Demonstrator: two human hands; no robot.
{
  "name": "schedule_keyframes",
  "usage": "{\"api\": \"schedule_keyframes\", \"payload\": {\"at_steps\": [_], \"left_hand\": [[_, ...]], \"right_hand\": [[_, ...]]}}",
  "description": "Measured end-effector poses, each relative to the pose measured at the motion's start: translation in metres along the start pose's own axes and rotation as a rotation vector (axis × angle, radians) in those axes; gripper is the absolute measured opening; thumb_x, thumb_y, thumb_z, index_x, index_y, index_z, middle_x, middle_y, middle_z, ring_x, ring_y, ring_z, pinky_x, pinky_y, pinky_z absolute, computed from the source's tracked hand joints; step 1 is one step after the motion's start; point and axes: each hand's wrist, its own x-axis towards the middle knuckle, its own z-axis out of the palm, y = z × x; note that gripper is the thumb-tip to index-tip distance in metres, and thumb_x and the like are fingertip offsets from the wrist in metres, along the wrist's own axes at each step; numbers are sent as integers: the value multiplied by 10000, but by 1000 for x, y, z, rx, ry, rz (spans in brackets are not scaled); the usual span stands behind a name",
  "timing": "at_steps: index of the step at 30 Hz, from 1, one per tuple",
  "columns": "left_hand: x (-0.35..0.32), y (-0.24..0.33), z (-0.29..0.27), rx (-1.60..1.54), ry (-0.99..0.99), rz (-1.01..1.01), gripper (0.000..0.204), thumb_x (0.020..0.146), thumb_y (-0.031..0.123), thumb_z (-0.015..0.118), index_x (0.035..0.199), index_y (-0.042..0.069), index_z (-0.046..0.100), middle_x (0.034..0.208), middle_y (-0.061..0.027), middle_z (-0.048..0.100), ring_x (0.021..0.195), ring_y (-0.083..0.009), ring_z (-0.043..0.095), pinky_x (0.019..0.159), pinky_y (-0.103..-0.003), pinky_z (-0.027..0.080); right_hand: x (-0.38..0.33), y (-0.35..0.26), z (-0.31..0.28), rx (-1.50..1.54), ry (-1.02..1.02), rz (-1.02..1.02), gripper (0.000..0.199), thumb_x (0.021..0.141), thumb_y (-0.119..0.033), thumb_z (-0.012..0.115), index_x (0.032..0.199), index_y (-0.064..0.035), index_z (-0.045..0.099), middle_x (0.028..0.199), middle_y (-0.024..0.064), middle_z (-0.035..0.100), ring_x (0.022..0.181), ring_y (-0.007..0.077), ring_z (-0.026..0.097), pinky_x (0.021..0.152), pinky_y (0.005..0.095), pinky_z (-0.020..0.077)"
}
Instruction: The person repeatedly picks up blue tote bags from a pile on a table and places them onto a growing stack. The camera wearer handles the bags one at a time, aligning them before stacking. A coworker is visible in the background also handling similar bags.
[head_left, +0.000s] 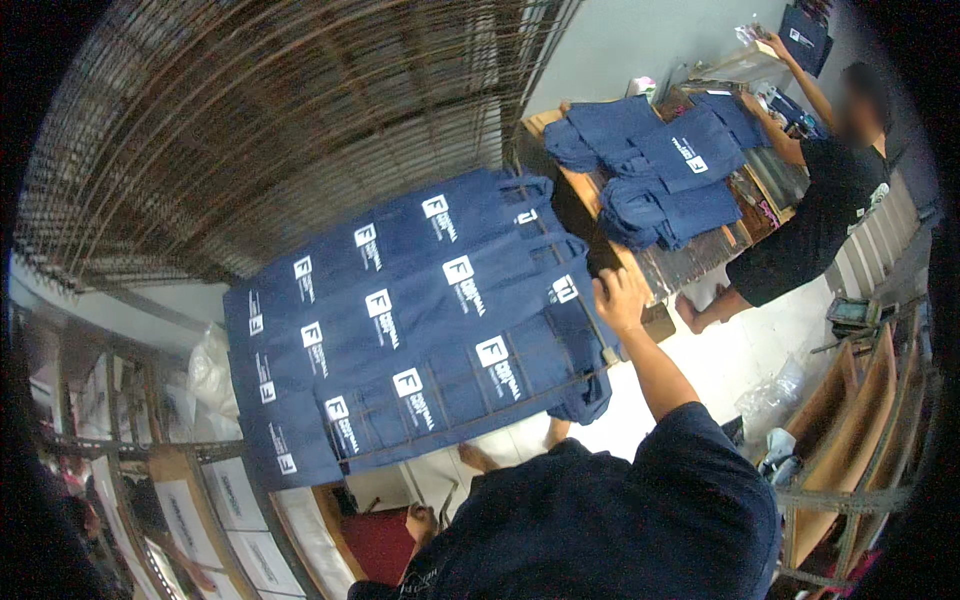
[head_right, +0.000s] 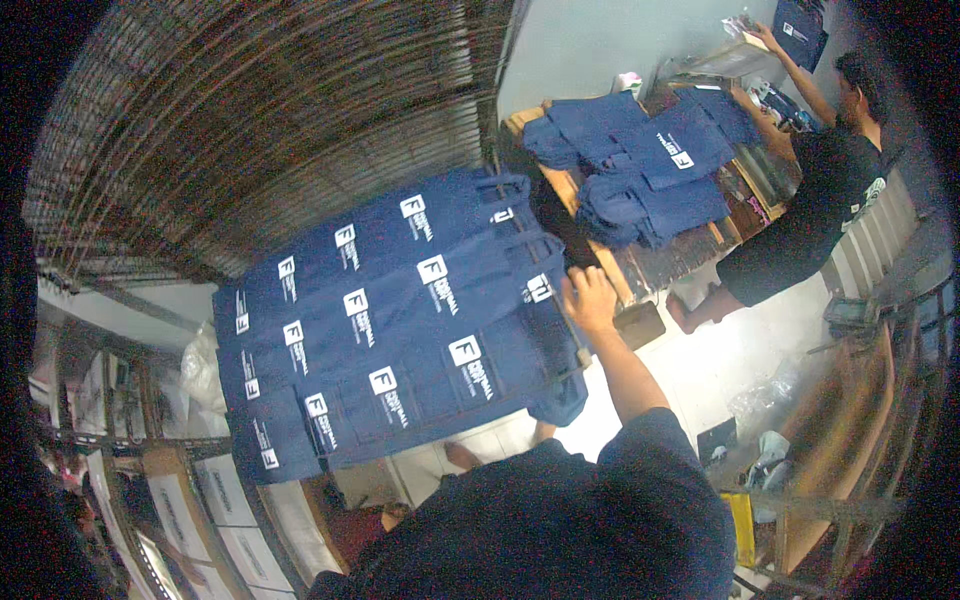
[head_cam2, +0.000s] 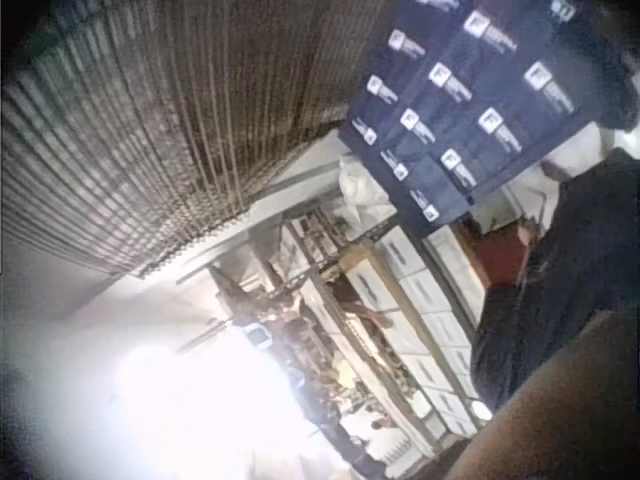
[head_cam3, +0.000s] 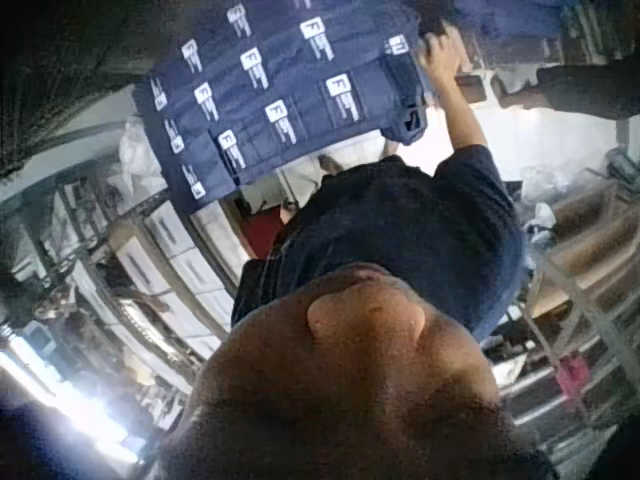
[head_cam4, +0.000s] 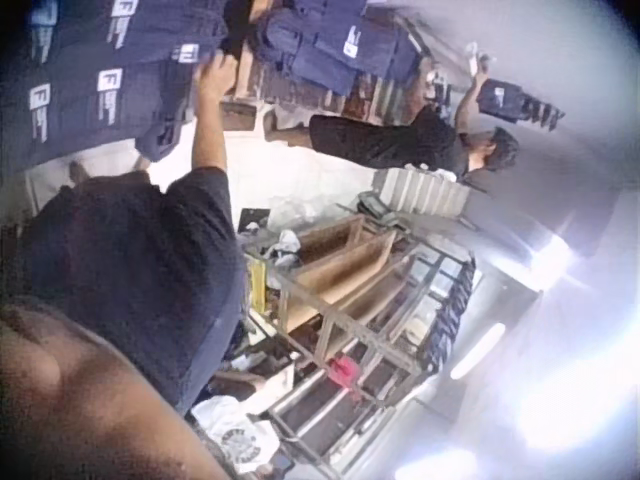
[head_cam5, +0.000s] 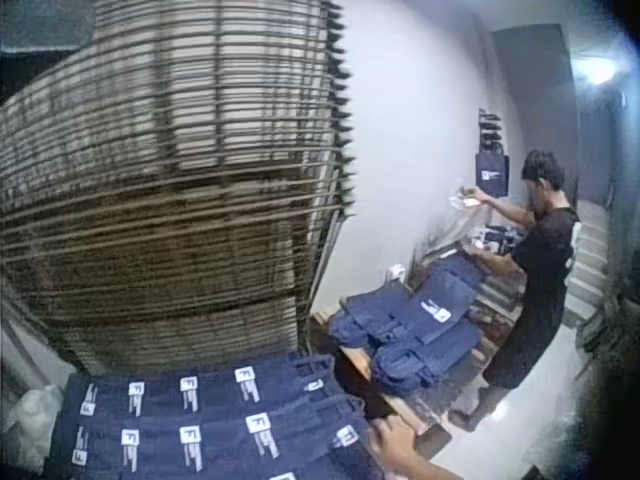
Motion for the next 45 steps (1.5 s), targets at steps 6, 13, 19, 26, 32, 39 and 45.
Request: {"api": "schedule_keyframes", "payload": {"at_steps": [6,13,19,26,32,39,45], "left_hand": [[-53,-39,-5,320,56,-82,600,614,360,757,1068,12,573,907,-165,651,836,-263,635,719,-350,495],[-168,42,-31,19,92,-237,498,662,246,706,1071,3,559,919,-141,628,849,-230,607,737,-324,478],[-214,91,-45,-53,201,-280,418,703,149,663,1074,-5,547,930,-120,608,861,-201,583,752,-302,464],[-178,154,-48,-205,341,17,339,752,36,613,1077,-14,534,942,-96,584,874,-168,554,769,-277,448],[-123,303,7,-505,332,394,232,806,51,609,1016,-37,561,882,-82,588,815,-120,546,727,-255,448],[-87,541,77,-628,-772,301,593,884,484,452,1307,75,378,1165,-128,512,1047,-228,516,857,-382,451],[-65,628,112,-1074,-1192,-266,1123,600,837,450,1375,53,238,1329,-211,355,1182,-345,403,932,-499,376]], "right_hand": [[94,132,60,-199,-121,452,373,735,-254,618,1053,-83,520,957,102,577,941,303,523,749,426,432],[165,206,149,-263,-343,474,549,690,-218,651,1192,-102,461,1015,101,597,1014,285,514,785,456,417],[181,227,194,-246,-522,549,706,679,-195,681,1307,-128,366,1053,101,596,1055,271,504,873,437,362],[201,254,185,-39,-490,556,630,717,-193,631,1284,-94,374,1026,151,587,1020,323,538,884,468,389],[236,242,98,274,-358,286,663,656,-200,614,1263,-61,387,1094,252,557,1008,410,542,872,432,437],[256,165,-122,618,-756,184,344,710,3,496,1050,35,532,875,177,638,787,242,631,721,329,483],[231,96,-266,441,-733,-319,198,672,-25,469,795,57,602,721,141,594,647,261,558,666,339,438]]}}
